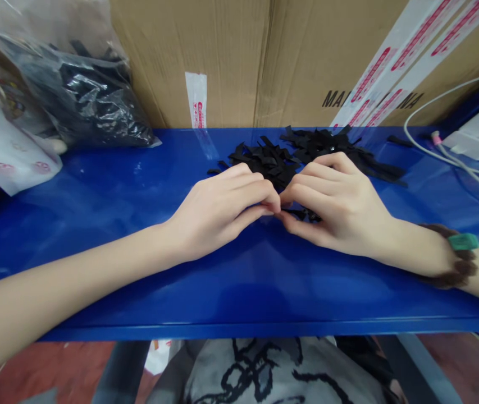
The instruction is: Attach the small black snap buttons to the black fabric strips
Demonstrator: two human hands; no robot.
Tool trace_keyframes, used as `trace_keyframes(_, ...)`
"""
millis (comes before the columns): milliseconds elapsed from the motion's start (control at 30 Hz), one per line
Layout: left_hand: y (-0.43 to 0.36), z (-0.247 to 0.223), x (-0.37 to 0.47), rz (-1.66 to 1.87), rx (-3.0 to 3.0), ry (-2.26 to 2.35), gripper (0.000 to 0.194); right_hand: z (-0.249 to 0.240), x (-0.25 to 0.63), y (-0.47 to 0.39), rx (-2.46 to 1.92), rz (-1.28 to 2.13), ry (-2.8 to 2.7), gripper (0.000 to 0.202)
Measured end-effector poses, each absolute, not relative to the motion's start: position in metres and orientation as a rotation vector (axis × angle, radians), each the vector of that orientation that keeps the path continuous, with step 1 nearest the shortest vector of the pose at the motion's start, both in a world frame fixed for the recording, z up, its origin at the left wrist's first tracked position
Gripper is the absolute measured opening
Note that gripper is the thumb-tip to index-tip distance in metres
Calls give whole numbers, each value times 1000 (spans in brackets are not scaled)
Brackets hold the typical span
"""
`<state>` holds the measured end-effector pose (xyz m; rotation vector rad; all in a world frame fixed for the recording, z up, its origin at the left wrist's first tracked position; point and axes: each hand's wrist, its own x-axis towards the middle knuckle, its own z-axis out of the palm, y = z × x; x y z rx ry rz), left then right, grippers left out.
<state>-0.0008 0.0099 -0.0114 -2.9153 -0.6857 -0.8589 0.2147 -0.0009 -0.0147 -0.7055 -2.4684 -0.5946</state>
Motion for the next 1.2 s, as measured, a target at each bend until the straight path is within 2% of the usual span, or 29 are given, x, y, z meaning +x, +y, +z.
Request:
trace_keyframes(233, 10, -14, 1, -822, -2916, -669, 14, -16, 213, -1, -672, -718, -2545, 28)
trace_keyframes(333, 7, -15, 2, -924, -2932, -790, 8, -15, 213, 0, -645, -746, -2524, 27)
trace_keyframes(467, 4, -16, 4, -1047, -3000, -937, 14, -14, 213, 0, -620, -713, -2510, 25)
trace_keyframes(733, 10, -14, 2, -872, -2939, -897, 11, -12, 215, 2, -643, -694, -2548, 23)
trace_keyframes(900, 17, -11, -7, -669, -2728, -969, 33, 5, 242, 19, -1100, -1037, -2378, 26)
trace_keyframes(967, 20, -10, -10, -567, -2684, -1010, 33, 10, 258, 30, -1403, -1195, -2281, 31)
trace_keyframes(1200, 25, -14, -12, -344, -2671, -935, 25, 2, 282, 50, -1590, -1377, -2212, 36)
